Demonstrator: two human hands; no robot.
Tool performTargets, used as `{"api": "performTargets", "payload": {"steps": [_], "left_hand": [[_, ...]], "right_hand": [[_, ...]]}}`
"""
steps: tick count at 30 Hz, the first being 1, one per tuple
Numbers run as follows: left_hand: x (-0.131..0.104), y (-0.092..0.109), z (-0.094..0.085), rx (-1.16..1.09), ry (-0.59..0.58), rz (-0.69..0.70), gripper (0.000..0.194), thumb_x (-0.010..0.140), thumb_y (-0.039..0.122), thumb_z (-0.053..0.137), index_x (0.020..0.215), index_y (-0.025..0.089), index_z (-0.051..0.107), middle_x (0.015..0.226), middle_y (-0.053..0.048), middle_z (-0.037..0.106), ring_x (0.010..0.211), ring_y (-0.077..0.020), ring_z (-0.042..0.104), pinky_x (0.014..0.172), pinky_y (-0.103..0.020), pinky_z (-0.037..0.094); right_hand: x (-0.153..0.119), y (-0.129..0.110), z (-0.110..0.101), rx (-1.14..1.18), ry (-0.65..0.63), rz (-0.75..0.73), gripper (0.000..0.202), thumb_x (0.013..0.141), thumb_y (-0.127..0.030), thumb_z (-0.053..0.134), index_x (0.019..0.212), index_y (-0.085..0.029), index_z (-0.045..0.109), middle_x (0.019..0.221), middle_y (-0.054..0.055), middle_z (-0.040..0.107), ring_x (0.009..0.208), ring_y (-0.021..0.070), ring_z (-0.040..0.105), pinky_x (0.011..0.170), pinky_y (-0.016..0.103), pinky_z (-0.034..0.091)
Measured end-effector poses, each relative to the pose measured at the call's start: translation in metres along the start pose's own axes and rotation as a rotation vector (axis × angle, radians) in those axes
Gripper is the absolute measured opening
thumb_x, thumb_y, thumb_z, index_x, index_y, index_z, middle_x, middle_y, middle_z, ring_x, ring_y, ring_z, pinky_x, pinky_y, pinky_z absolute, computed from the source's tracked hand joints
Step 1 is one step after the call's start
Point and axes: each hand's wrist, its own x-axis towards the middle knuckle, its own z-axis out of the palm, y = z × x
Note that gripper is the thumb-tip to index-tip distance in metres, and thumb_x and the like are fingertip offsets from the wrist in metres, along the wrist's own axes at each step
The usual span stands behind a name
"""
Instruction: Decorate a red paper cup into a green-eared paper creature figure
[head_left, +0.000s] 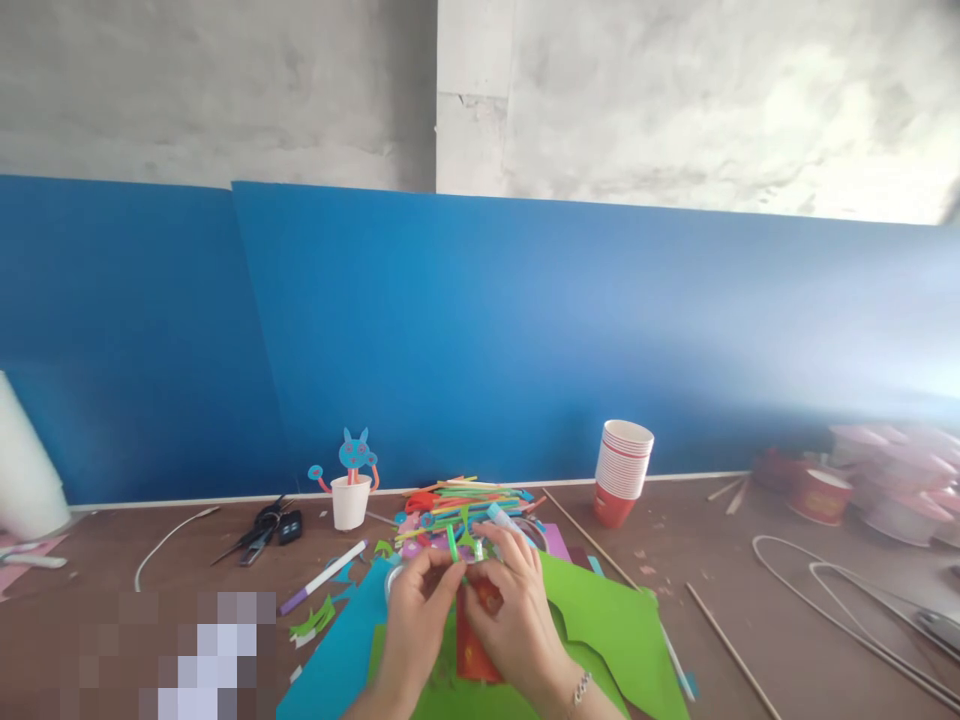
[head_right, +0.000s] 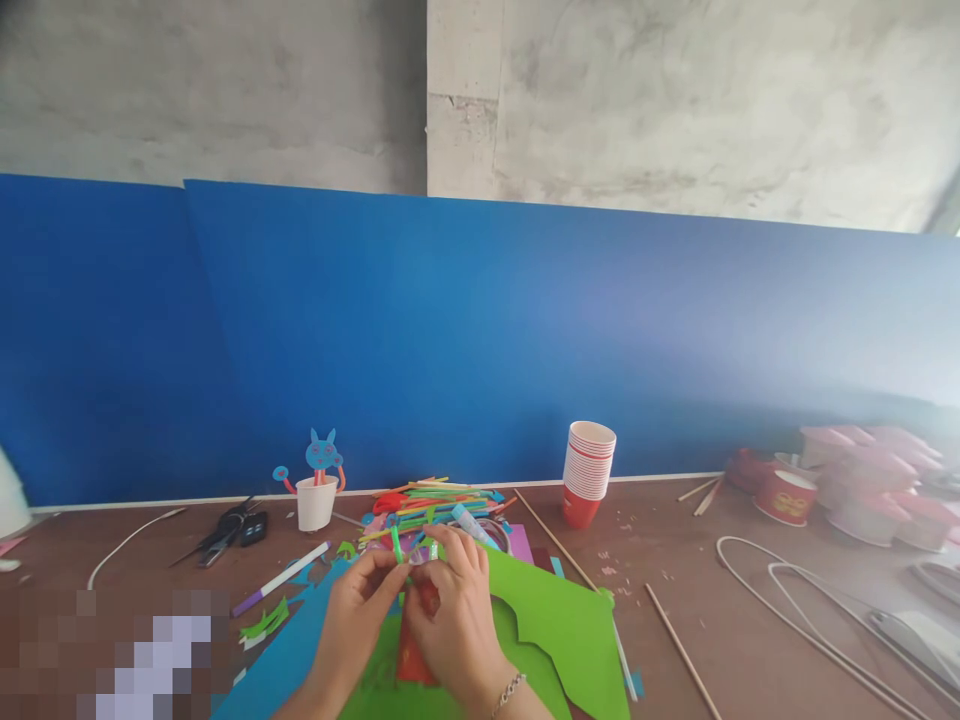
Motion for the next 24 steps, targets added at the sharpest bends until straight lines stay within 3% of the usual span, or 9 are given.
{"api": "performTargets", "payload": {"steps": [7, 12, 18, 24], "left_hand": [[0.002, -0.002, -0.001, -0.028, 0.022, -0.005, 0.031, 0.073, 0.049, 0.067, 0.074, 0.018, 0.063, 0.071, -0.002, 0.066, 0.070, -0.0198, 0.061, 0.065, -0.027, 0.049], [0.009, -0.002, -0.006, -0.092, 0.011, -0.002, 0.031, 0.074, 0.048, 0.068, 0.079, 0.018, 0.065, 0.073, -0.003, 0.065, 0.076, -0.0212, 0.062, 0.069, -0.028, 0.049], [0.007, 0.002, -0.006, -0.056, 0.011, 0.023, 0.029, 0.070, 0.046, 0.071, 0.071, 0.019, 0.063, 0.068, -0.001, 0.063, 0.068, -0.0191, 0.059, 0.064, -0.026, 0.047], [0.005, 0.003, -0.004, -0.045, -0.014, 0.020, 0.027, 0.071, 0.044, 0.071, 0.069, 0.018, 0.063, 0.065, 0.000, 0.060, 0.065, -0.0168, 0.055, 0.061, -0.025, 0.045]], "right_hand": [[0.001, -0.001, -0.001, 0.121, -0.064, 0.072, 0.015, 0.073, -0.010, 0.056, 0.081, -0.022, 0.062, 0.123, 0.009, 0.057, 0.113, 0.0291, 0.050, 0.094, 0.045, 0.040], [0.004, -0.004, -0.002, 0.247, -0.066, 0.257, 0.029, 0.069, -0.014, 0.058, 0.097, -0.021, 0.058, 0.098, 0.008, 0.064, 0.094, 0.0259, 0.058, 0.085, 0.040, 0.044], [0.012, -0.006, -0.008, 0.423, -0.196, 0.346, 0.014, 0.064, -0.010, 0.052, 0.071, -0.020, 0.059, 0.070, 0.001, 0.063, 0.067, 0.0187, 0.056, 0.063, 0.029, 0.044], [0.011, -0.005, -0.006, 0.470, -0.186, 0.479, 0.013, 0.062, -0.012, 0.053, 0.070, -0.020, 0.059, 0.066, 0.001, 0.062, 0.063, 0.0183, 0.055, 0.060, 0.028, 0.043]]}}
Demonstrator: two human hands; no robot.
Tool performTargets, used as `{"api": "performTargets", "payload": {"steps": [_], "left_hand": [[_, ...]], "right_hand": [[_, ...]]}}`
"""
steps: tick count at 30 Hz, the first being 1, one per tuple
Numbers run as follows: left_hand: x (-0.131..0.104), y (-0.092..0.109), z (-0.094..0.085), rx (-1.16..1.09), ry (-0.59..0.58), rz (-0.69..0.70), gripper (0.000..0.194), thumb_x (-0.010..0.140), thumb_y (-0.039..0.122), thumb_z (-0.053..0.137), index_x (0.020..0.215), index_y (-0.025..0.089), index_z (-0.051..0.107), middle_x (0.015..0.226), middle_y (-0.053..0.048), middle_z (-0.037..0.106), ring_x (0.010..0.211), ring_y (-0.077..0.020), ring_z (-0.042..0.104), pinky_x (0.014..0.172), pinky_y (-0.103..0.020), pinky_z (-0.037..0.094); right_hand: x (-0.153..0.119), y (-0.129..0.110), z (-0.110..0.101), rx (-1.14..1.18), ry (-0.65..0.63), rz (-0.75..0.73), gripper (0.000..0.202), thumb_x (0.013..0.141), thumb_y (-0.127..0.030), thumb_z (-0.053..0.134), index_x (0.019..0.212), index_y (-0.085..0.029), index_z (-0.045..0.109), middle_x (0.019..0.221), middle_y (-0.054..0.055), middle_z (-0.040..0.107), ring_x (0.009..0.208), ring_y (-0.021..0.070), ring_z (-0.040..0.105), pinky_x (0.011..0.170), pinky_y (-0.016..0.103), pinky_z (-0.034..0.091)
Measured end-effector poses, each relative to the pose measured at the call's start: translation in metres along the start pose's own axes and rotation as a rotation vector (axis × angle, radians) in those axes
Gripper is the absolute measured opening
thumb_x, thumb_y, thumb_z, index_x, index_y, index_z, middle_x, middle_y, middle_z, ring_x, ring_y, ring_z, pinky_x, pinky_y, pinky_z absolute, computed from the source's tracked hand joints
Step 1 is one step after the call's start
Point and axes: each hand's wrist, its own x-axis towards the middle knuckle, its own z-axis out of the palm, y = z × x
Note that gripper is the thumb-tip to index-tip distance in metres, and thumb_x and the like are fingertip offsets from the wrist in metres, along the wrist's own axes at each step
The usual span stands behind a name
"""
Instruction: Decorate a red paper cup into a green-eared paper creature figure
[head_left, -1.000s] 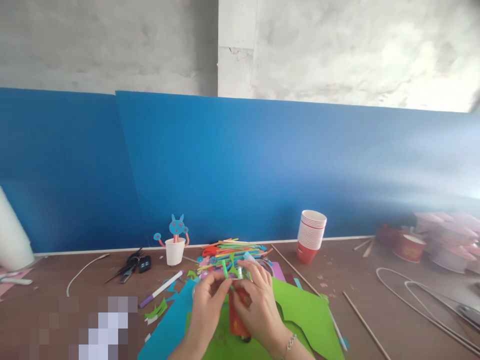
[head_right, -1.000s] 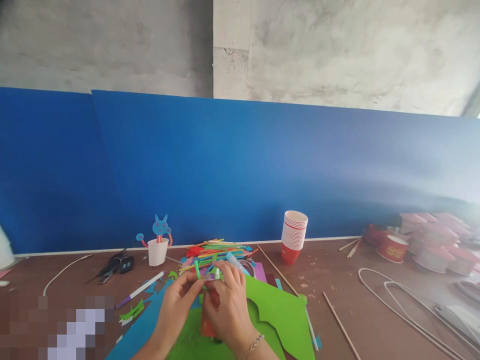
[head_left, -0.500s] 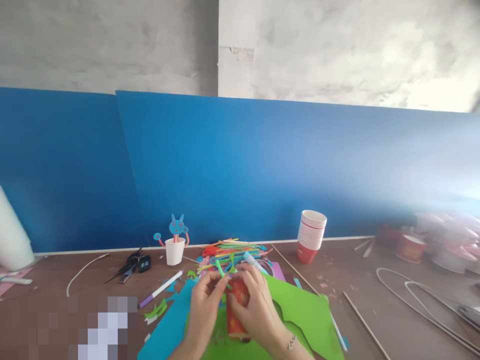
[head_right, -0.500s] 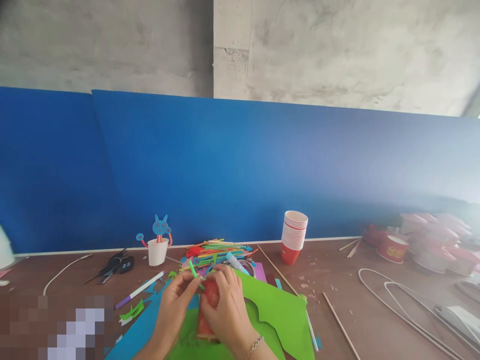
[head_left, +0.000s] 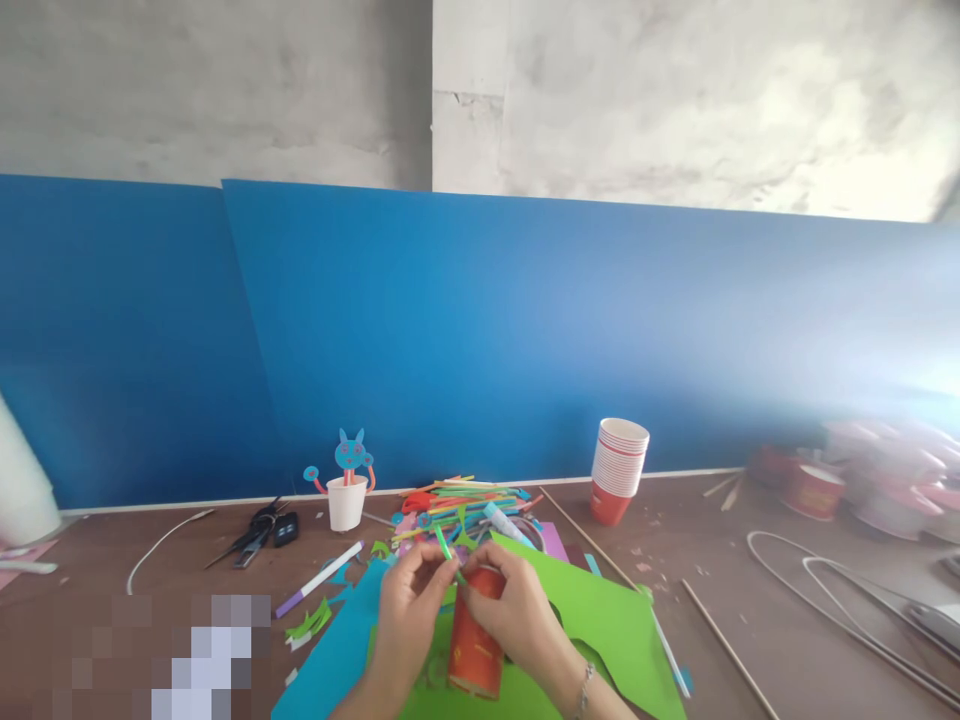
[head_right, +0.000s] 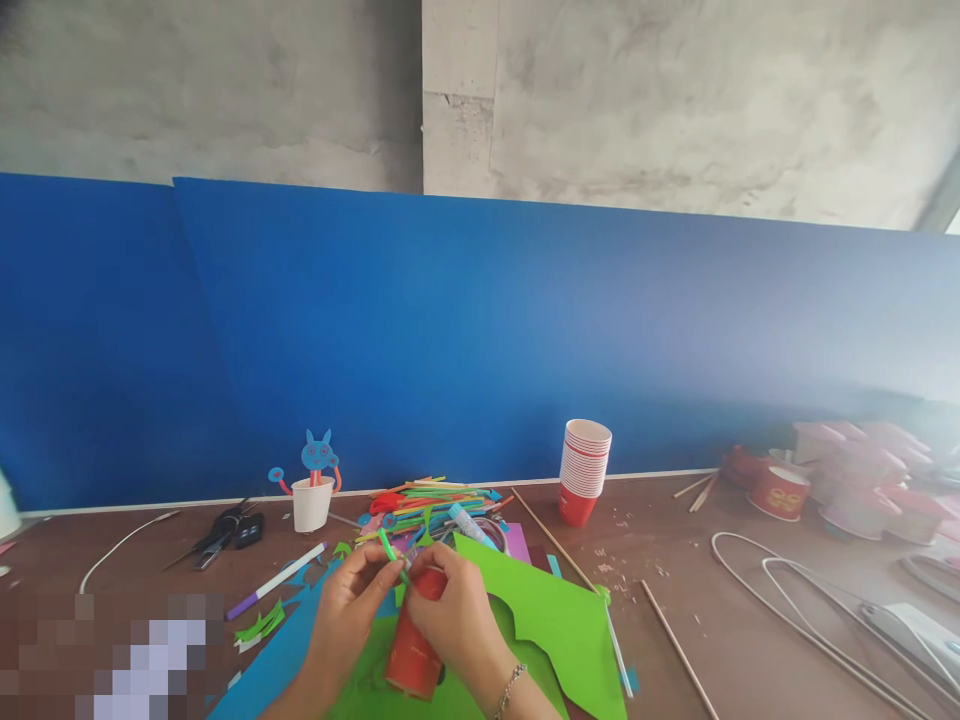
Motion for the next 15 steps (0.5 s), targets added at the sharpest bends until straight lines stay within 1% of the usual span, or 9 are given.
{"api": "performTargets", "payload": {"steps": [3, 6, 9, 13, 15], "left_hand": [[-0.0014, -0.0029, 0.0011, -0.008, -0.029, -0.020, 0.026, 0.071, 0.042, 0.072, 0.071, 0.017, 0.063, 0.065, 0.000, 0.061, 0.066, -0.0170, 0.056, 0.062, -0.025, 0.046], [-0.0029, -0.0052, 0.0017, -0.017, -0.052, -0.040, 0.026, 0.070, 0.041, 0.072, 0.072, 0.017, 0.065, 0.067, -0.001, 0.063, 0.067, -0.0182, 0.058, 0.064, -0.026, 0.047], [-0.0033, -0.0062, 0.0015, -0.021, -0.042, -0.050, 0.025, 0.071, 0.041, 0.072, 0.071, 0.017, 0.065, 0.067, -0.001, 0.064, 0.068, -0.0179, 0.058, 0.064, -0.026, 0.047], [-0.0025, -0.0083, 0.0015, -0.030, -0.028, -0.058, 0.026, 0.069, 0.042, 0.073, 0.068, 0.017, 0.064, 0.065, -0.001, 0.063, 0.065, -0.0171, 0.056, 0.063, -0.025, 0.046], [-0.0022, -0.0096, 0.0017, -0.039, -0.036, -0.066, 0.027, 0.068, 0.042, 0.073, 0.068, 0.016, 0.065, 0.064, -0.001, 0.063, 0.065, -0.0172, 0.056, 0.062, -0.025, 0.046]], "right_hand": [[-0.0005, 0.0001, 0.0006, -0.080, 0.046, 0.021, 0.012, 0.061, -0.013, 0.053, 0.068, -0.020, 0.060, 0.065, 0.002, 0.062, 0.062, 0.0197, 0.056, 0.060, 0.030, 0.043], [-0.0020, -0.0020, 0.0002, -0.115, 0.090, -0.054, 0.012, 0.063, -0.012, 0.052, 0.068, -0.020, 0.060, 0.069, 0.003, 0.064, 0.065, 0.0203, 0.058, 0.062, 0.030, 0.044], [-0.0043, -0.0047, -0.0011, -0.158, 0.089, -0.124, 0.013, 0.063, -0.010, 0.051, 0.068, -0.020, 0.059, 0.072, 0.004, 0.064, 0.067, 0.0198, 0.058, 0.063, 0.029, 0.044], [-0.0058, -0.0068, -0.0024, -0.207, 0.034, -0.042, 0.013, 0.065, -0.011, 0.051, 0.071, -0.020, 0.059, 0.063, 0.001, 0.063, 0.059, 0.0179, 0.055, 0.057, 0.027, 0.041], [-0.0056, -0.0073, -0.0026, -0.218, 0.035, -0.017, 0.013, 0.065, -0.011, 0.051, 0.072, -0.020, 0.058, 0.063, 0.001, 0.063, 0.059, 0.0176, 0.056, 0.056, 0.026, 0.040]]}}
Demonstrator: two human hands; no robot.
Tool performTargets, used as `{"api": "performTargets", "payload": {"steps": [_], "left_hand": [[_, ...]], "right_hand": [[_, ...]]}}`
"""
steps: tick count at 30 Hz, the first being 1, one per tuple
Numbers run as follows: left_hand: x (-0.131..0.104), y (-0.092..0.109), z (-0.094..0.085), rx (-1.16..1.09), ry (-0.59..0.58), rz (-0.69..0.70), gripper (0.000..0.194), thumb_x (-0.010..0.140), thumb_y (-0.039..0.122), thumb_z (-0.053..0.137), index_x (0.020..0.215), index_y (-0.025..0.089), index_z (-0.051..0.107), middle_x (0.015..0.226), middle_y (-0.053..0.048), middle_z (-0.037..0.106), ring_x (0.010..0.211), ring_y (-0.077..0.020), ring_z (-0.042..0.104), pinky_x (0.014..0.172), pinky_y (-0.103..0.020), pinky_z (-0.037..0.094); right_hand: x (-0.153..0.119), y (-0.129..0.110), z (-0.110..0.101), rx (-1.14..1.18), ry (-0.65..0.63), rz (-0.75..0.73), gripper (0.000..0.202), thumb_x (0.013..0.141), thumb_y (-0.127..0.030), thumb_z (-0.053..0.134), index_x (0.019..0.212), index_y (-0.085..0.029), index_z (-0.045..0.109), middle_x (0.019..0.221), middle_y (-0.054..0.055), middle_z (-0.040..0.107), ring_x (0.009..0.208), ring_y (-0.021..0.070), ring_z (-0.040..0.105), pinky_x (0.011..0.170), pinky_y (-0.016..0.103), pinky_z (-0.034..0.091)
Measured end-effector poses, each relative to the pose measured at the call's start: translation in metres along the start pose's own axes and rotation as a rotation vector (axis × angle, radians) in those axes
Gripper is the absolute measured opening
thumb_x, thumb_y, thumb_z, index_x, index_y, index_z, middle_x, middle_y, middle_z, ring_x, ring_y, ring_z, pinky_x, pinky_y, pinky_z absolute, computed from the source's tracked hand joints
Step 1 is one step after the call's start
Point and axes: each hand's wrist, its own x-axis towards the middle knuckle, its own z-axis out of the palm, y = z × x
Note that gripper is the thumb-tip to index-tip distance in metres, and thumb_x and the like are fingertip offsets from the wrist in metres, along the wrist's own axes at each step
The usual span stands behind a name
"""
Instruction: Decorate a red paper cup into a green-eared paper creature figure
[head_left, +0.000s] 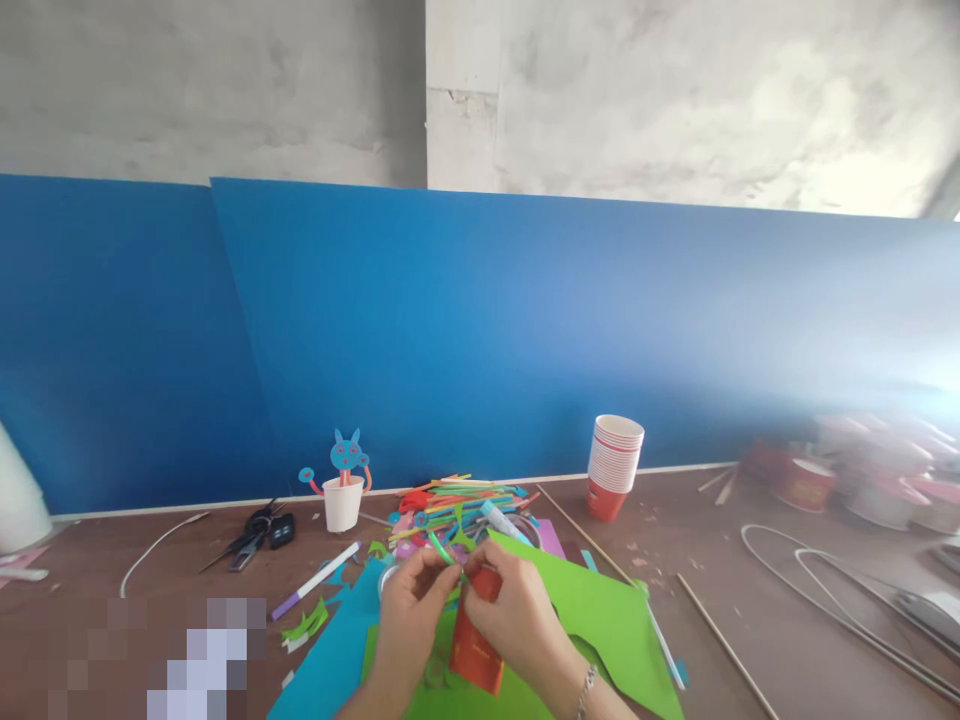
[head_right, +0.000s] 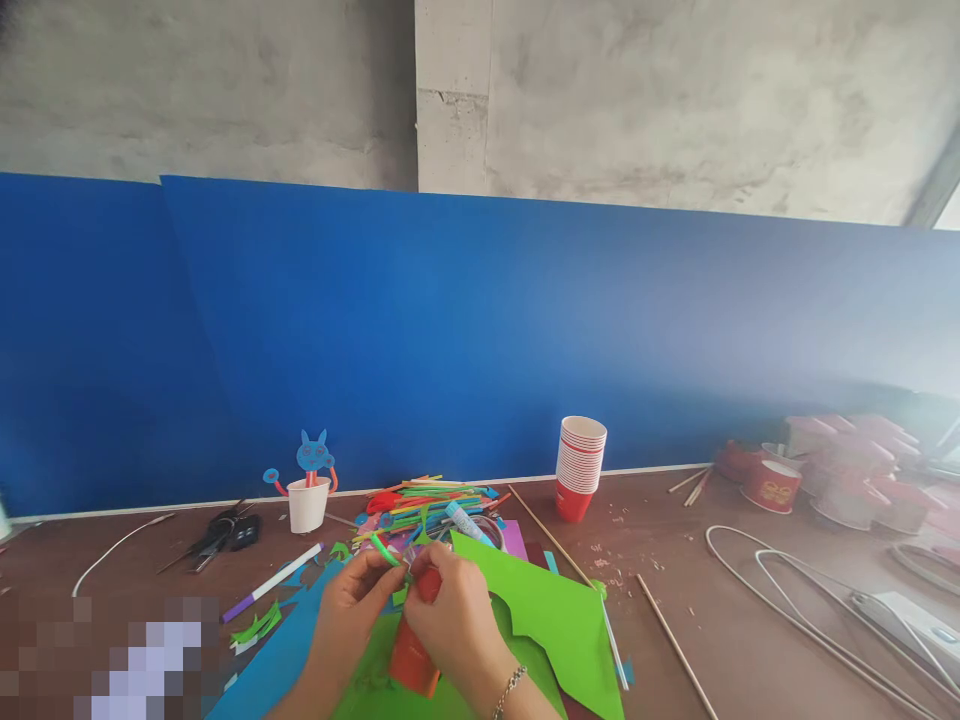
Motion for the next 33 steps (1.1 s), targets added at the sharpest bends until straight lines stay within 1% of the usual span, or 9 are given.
{"api": "performTargets", "payload": {"steps": [7, 13, 17, 21, 27, 33], "left_hand": [[0.0012, -0.0025, 0.0007, -0.037, -0.011, -0.041, 0.026, 0.066, 0.040, 0.075, 0.068, 0.016, 0.066, 0.064, -0.001, 0.064, 0.063, -0.0174, 0.058, 0.060, -0.025, 0.046], [-0.0016, -0.0016, 0.0064, -0.073, 0.012, -0.054, 0.029, 0.060, 0.041, 0.077, 0.061, 0.016, 0.063, 0.059, 0.000, 0.062, 0.061, -0.0164, 0.056, 0.059, -0.024, 0.045], [-0.0030, 0.0007, 0.0062, -0.083, 0.020, -0.063, 0.028, 0.061, 0.041, 0.077, 0.061, 0.016, 0.064, 0.060, 0.000, 0.062, 0.062, -0.0162, 0.055, 0.061, -0.024, 0.045], [-0.0021, 0.0020, 0.0042, -0.087, 0.024, -0.081, 0.027, 0.063, 0.040, 0.077, 0.063, 0.016, 0.064, 0.061, 0.000, 0.062, 0.062, -0.0153, 0.055, 0.060, -0.023, 0.044], [-0.0027, 0.0056, 0.0029, -0.079, -0.015, -0.087, 0.028, 0.066, 0.043, 0.075, 0.068, 0.016, 0.067, 0.066, -0.002, 0.065, 0.067, -0.0177, 0.059, 0.064, -0.026, 0.047], [-0.0029, 0.0032, 0.0011, -0.044, -0.056, -0.059, 0.028, 0.066, 0.043, 0.075, 0.064, 0.017, 0.065, 0.062, 0.000, 0.062, 0.064, -0.0160, 0.057, 0.061, -0.023, 0.045]], "right_hand": [[-0.0020, -0.0042, -0.0018, -0.058, 0.035, 0.010, 0.014, 0.066, -0.011, 0.052, 0.073, -0.021, 0.058, 0.065, 0.001, 0.066, 0.061, 0.0187, 0.059, 0.058, 0.026, 0.041], [-0.0067, -0.0066, 0.0011, -0.039, 0.050, -0.008, 0.013, 0.067, -0.011, 0.051, 0.074, -0.021, 0.056, 0.066, 0.001, 0.067, 0.062, 0.0190, 0.062, 0.060, 0.026, 0.043], [-0.0077, -0.0059, 0.0029, -0.021, 0.087, -0.018, 0.012, 0.069, -0.012, 0.051, 0.074, -0.021, 0.055, 0.065, 0.000, 0.067, 0.061, 0.0187, 0.062, 0.058, 0.025, 0.044], [-0.0051, -0.0048, -0.0017, -0.038, 0.135, -0.062, 0.010, 0.070, -0.013, 0.052, 0.074, -0.021, 0.057, 0.070, 0.001, 0.069, 0.063, 0.0187, 0.063, 0.061, 0.026, 0.045], [-0.0061, -0.0064, -0.0060, -0.059, 0.062, -0.126, 0.014, 0.073, -0.011, 0.052, 0.078, -0.020, 0.061, 0.069, 0.001, 0.070, 0.062, 0.0177, 0.064, 0.060, 0.025, 0.045], [-0.0075, -0.0054, -0.0020, -0.061, 0.085, -0.150, 0.021, 0.072, -0.005, 0.053, 0.083, -0.020, 0.061, 0.075, 0.002, 0.072, 0.069, 0.0185, 0.068, 0.065, 0.025, 0.046]]}}
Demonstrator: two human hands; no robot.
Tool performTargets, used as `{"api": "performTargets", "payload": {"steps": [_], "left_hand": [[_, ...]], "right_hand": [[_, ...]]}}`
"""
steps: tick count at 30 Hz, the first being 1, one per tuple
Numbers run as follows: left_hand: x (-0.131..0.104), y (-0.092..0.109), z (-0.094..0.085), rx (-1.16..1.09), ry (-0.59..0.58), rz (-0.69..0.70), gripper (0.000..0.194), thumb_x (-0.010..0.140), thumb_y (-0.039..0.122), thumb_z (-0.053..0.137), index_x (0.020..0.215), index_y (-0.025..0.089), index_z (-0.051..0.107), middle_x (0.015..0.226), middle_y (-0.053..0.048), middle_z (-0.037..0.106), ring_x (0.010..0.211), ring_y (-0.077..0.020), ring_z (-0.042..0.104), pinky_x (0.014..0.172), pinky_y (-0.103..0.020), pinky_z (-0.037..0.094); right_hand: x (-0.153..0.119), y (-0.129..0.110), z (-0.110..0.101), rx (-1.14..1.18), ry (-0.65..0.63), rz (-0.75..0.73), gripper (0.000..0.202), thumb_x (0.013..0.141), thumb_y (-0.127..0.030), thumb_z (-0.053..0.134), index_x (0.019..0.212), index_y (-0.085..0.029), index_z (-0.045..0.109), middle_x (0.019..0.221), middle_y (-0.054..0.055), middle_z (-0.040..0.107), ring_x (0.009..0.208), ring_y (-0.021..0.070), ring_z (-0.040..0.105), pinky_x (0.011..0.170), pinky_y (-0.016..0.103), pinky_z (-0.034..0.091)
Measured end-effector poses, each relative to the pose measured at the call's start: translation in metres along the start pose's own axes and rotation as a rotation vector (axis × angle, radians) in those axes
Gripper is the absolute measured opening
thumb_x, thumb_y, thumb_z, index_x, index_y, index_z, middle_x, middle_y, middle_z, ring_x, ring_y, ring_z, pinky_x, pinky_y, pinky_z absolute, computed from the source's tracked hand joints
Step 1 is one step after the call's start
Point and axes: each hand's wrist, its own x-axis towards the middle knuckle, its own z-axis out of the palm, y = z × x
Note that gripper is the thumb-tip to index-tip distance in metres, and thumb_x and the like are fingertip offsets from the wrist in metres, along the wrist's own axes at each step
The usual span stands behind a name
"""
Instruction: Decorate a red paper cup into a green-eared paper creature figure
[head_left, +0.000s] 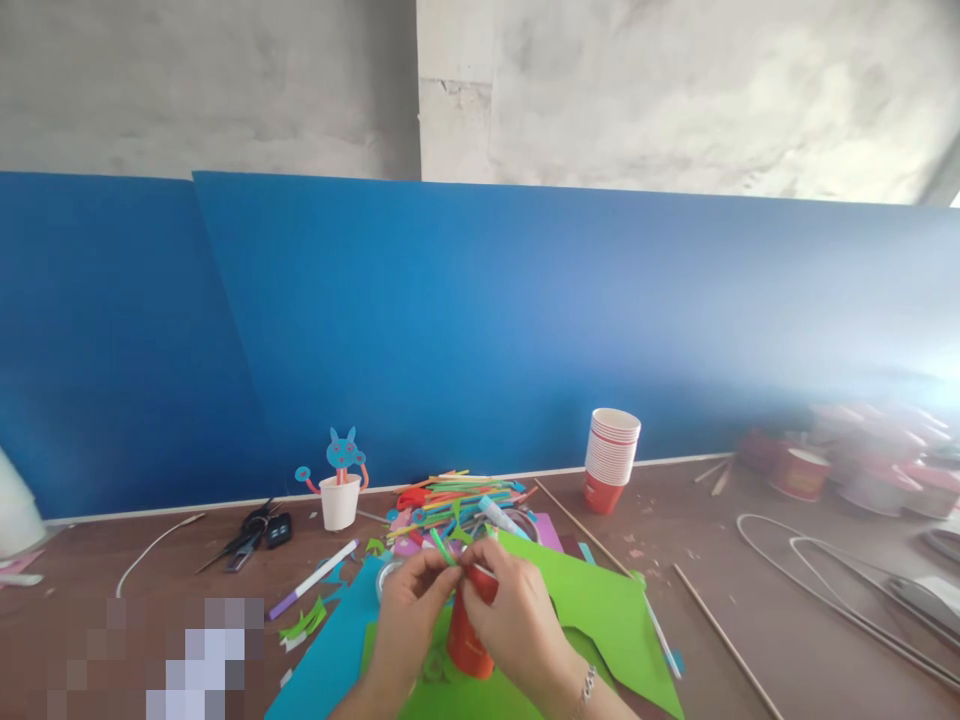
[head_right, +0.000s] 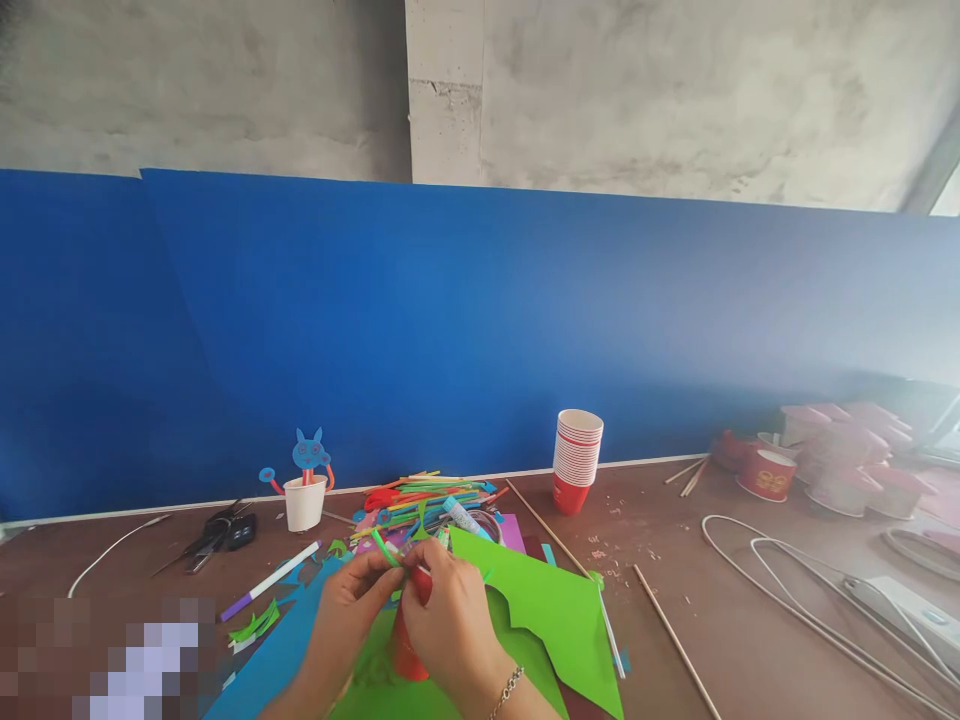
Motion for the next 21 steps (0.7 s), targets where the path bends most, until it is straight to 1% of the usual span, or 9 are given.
{"api": "performTargets", "payload": {"steps": [2, 6, 9, 12, 17, 21], "left_hand": [[0.000, -0.001, -0.001, 0.016, -0.015, 0.011, 0.028, 0.066, 0.043, 0.074, 0.064, 0.017, 0.065, 0.062, 0.000, 0.062, 0.064, -0.0161, 0.056, 0.061, -0.023, 0.045], [0.001, 0.001, -0.002, 0.048, -0.057, 0.022, 0.025, 0.068, 0.042, 0.073, 0.070, 0.018, 0.067, 0.068, -0.001, 0.065, 0.070, -0.0188, 0.059, 0.067, -0.026, 0.047], [0.004, 0.004, -0.004, 0.082, -0.091, 0.018, 0.024, 0.067, 0.040, 0.074, 0.069, 0.017, 0.068, 0.066, -0.002, 0.065, 0.069, -0.0192, 0.059, 0.065, -0.026, 0.047], [0.007, 0.006, -0.006, 0.103, -0.115, 0.001, 0.023, 0.065, 0.039, 0.075, 0.067, 0.017, 0.069, 0.066, -0.003, 0.066, 0.068, -0.0197, 0.059, 0.064, -0.027, 0.047], [0.009, 0.009, -0.007, 0.086, -0.097, -0.027, 0.026, 0.072, 0.043, 0.069, 0.075, 0.017, 0.071, 0.069, -0.003, 0.066, 0.069, -0.0187, 0.058, 0.067, -0.028, 0.048], [0.008, 0.011, -0.007, 0.071, -0.060, -0.004, 0.028, 0.071, 0.046, 0.070, 0.071, 0.017, 0.067, 0.065, 0.000, 0.061, 0.066, -0.0163, 0.054, 0.064, -0.025, 0.045]], "right_hand": [[0.001, 0.001, 0.001, -0.013, 0.010, -0.004, 0.021, 0.072, -0.005, 0.053, 0.084, -0.020, 0.061, 0.074, 0.002, 0.072, 0.068, 0.0188, 0.068, 0.064, 0.025, 0.046], [0.000, 0.005, 0.001, -0.034, 0.025, -0.048, 0.022, 0.073, -0.005, 0.052, 0.086, -0.020, 0.060, 0.077, 0.002, 0.073, 0.069, 0.0187, 0.069, 0.064, 0.025, 0.047], [-0.001, 0.007, 0.003, -0.069, 0.005, -0.095, 0.024, 0.073, -0.004, 0.050, 0.087, -0.020, 0.060, 0.080, 0.003, 0.073, 0.071, 0.0186, 0.069, 0.064, 0.024, 0.047], [-0.001, 0.009, 0.004, -0.107, -0.014, -0.079, 0.023, 0.074, -0.005, 0.050, 0.089, -0.019, 0.060, 0.078, 0.003, 0.073, 0.069, 0.0193, 0.070, 0.062, 0.025, 0.046], [0.002, 0.006, 0.000, -0.091, -0.035, 0.002, 0.022, 0.075, -0.009, 0.051, 0.092, -0.019, 0.061, 0.081, 0.005, 0.074, 0.074, 0.0204, 0.070, 0.065, 0.026, 0.047], [0.003, 0.002, -0.002, -0.134, -0.035, 0.003, 0.021, 0.076, -0.010, 0.053, 0.089, -0.020, 0.066, 0.080, 0.004, 0.074, 0.070, 0.0193, 0.068, 0.063, 0.025, 0.045]]}}
